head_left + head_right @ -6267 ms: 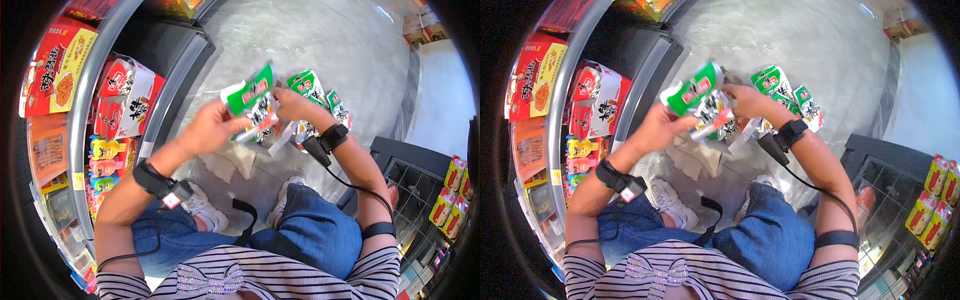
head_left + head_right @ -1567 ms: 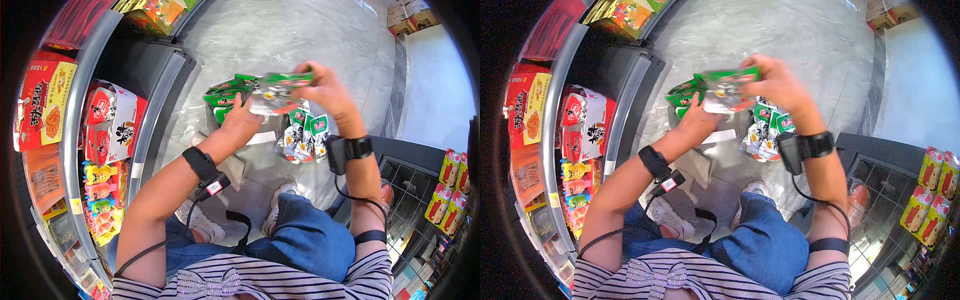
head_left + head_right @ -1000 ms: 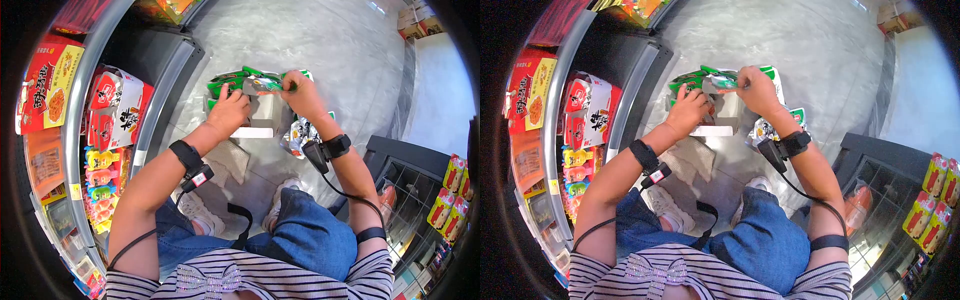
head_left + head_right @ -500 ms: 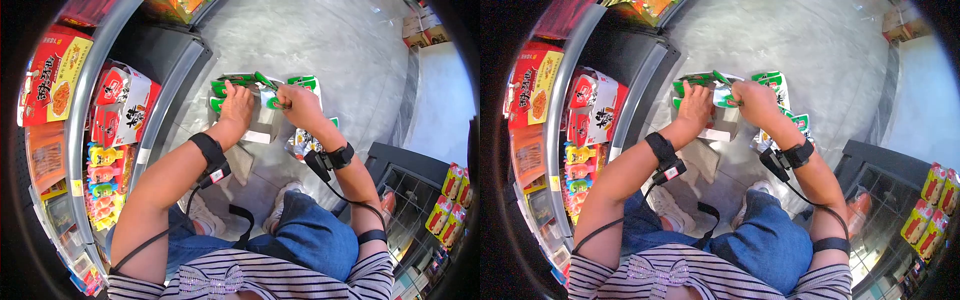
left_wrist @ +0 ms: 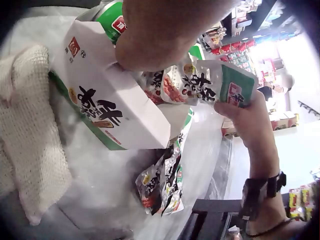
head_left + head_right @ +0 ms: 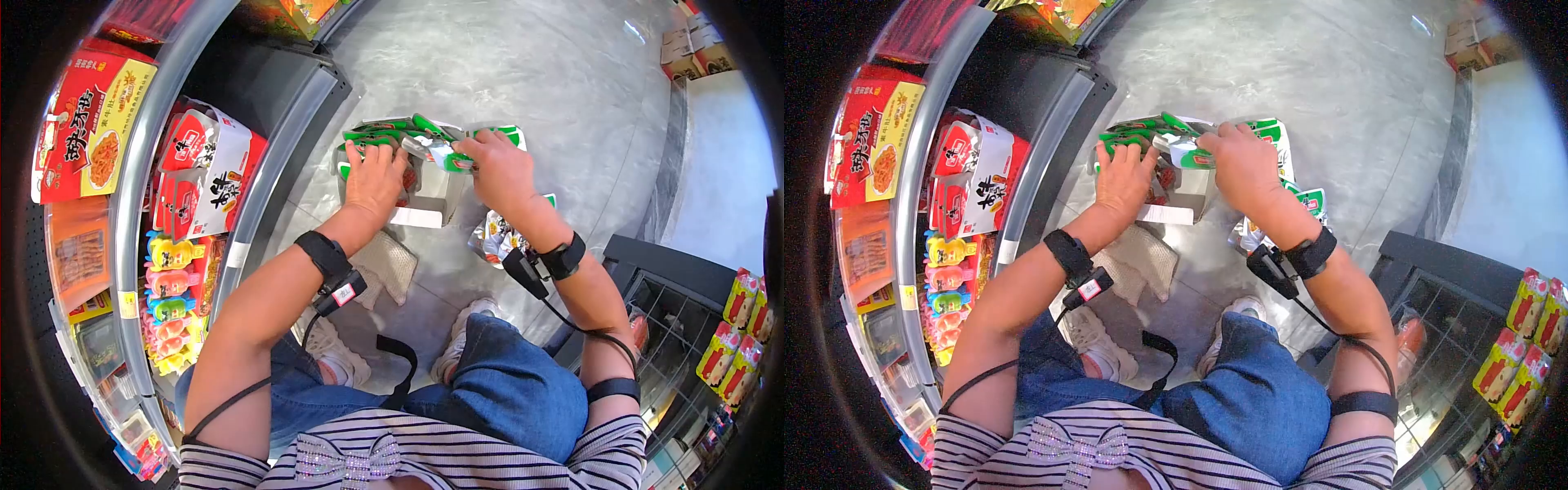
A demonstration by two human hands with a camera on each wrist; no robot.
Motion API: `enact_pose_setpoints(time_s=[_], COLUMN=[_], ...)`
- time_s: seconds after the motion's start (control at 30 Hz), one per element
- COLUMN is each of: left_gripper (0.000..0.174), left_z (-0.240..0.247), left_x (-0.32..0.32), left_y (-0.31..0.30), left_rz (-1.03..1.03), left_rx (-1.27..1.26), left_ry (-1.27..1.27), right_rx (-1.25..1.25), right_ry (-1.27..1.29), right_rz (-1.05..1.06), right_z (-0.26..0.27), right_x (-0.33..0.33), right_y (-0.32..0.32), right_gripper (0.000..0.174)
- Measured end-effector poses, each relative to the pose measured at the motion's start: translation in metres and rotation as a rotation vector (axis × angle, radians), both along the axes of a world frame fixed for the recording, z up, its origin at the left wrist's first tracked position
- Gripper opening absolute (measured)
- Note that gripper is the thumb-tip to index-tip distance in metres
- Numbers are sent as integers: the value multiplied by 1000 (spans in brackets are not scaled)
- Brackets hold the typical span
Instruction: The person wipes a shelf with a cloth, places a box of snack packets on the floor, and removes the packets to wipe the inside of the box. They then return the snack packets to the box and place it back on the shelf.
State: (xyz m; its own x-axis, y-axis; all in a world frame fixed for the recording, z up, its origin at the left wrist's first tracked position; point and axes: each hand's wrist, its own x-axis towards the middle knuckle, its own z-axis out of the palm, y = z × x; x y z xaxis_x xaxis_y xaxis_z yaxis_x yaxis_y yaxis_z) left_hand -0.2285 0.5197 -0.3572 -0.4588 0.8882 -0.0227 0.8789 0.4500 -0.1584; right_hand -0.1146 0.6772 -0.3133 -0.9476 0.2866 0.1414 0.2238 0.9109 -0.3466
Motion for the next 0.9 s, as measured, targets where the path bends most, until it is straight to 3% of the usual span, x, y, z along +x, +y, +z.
enact_pose_setpoints(time_s=[0.3,0.43,0.6,0.7,0.8,0.9], left_gripper=[35,45,62,59,54,47], left_z=[0,4,1,6,18,27], left_x=[-5,-12,-21,-22,-22,-25], left_y=[-2,-4,-10,-8,-2,3], left_rz=[23,106,90,23,-47,95], left_rx=[87,70,88,80,263,419], left_ry=[-27,-26,-63,-160,-196,-190], right_rx=[86,260,167,108,-6,-21], right_ry=[-188,-416,-304,-322,-298,-338], right_rz=[167,305,269,273,187,86], right_z=[15,8,-1,1,4,11], right_x=[-4,-3,-8,-25,-42,-44], right_y=[-1,-3,8,16,28,27], right_gripper=[20,18,18,19,21,23])
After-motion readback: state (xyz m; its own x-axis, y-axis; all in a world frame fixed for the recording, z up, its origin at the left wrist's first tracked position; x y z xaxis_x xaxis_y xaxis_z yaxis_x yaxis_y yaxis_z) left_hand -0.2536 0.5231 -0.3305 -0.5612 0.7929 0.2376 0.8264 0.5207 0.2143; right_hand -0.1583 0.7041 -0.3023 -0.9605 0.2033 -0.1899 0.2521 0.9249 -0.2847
